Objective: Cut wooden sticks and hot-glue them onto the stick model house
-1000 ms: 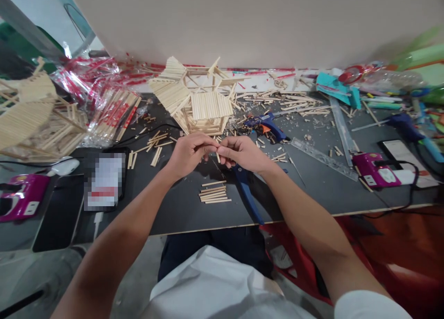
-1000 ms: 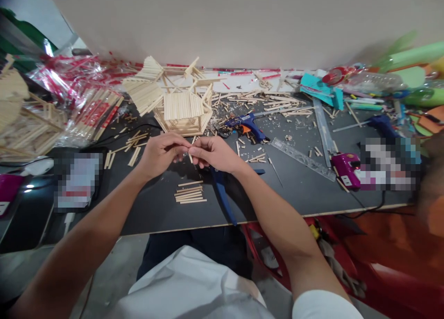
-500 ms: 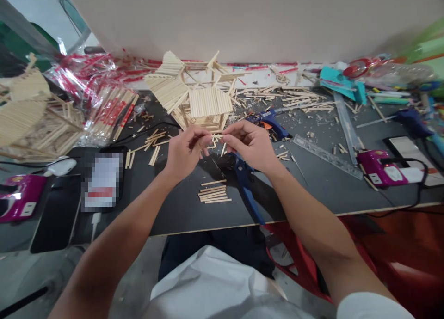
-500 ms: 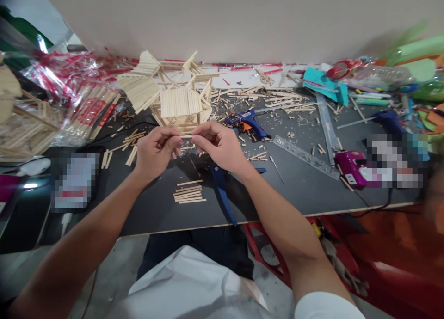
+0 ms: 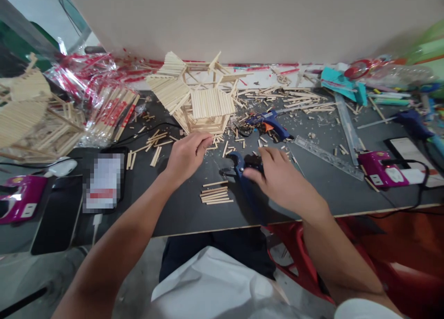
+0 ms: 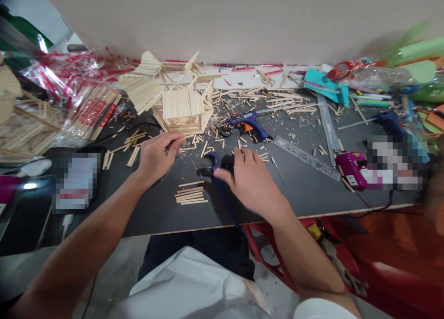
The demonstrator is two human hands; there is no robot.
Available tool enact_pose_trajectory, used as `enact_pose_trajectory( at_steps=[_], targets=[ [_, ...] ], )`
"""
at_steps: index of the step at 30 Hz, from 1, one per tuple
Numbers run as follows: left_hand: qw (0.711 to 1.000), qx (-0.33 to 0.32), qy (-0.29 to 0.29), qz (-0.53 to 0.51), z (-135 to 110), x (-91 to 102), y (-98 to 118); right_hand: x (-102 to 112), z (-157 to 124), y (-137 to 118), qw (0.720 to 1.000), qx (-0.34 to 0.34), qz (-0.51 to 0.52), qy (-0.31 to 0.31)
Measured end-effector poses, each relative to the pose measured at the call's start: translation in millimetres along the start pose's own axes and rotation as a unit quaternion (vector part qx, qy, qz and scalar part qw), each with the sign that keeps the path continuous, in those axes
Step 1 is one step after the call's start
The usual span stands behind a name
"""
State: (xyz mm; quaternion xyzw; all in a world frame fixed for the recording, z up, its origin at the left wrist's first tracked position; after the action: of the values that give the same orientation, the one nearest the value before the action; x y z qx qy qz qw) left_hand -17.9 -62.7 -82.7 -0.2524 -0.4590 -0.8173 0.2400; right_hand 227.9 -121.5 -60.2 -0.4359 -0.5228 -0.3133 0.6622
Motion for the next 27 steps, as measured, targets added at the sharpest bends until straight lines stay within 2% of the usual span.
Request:
enact_pose_trajectory(
  at_steps=[4,7,10,12,15,20,24,27],
  targets=[
    [0.998,-0.042,0.011,0.048,-2.2,-3.3,-1.0,-17.2,-33.4,-12.8,0.995,-0.001,-0.084,-0.055],
    [0.992,-0.081,0.030,0.088,-3.1,-4.2,-0.7,-18.2,-35.8,-19.9,0.992,-0.022,-0.099,-0.080],
    [0.988,-0.094,0.046,0.115,-3.3,-3.4,0.7,-10.4,-33.7,-21.2,0.991,-0.046,-0.087,-0.090],
    [0.986,-0.096,0.053,0.128,-3.6,-2.9,2.1,-4.2,-34.0,-19.5,0.995,-0.062,-0.041,-0.068],
    [0.984,-0.096,0.058,0.138,-5.2,-3.8,5.0,2.8,-34.6,-17.4,0.991,-0.092,0.094,-0.026],
    [0.983,-0.097,0.055,0.144,-10.3,-6.4,14.5,0.5,-25.2,-28.9,0.943,-0.125,0.309,0.015],
    [0.978,-0.130,0.050,0.152,-13.8,-5.3,25.1,-6.9,-17.0,-44.1,0.917,-0.128,0.377,0.038],
    [0.976,-0.136,0.052,0.160,-15.2,-4.0,30.5,-8.5,-15.2,-50.1,0.912,-0.124,0.388,0.051]
  ],
)
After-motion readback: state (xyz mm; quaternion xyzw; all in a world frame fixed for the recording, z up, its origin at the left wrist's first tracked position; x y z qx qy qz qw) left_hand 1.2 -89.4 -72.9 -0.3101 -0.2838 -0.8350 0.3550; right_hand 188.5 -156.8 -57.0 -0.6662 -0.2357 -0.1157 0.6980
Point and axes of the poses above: each hand's wrist, its own z-axis towards the middle knuckle, its own x-axis out of the back of the hand, y = z × x, the point moved 1 cm from there along z, towards the middle knuckle, and after that the axes turned 7 degrees about x, right-handed, at the moved point
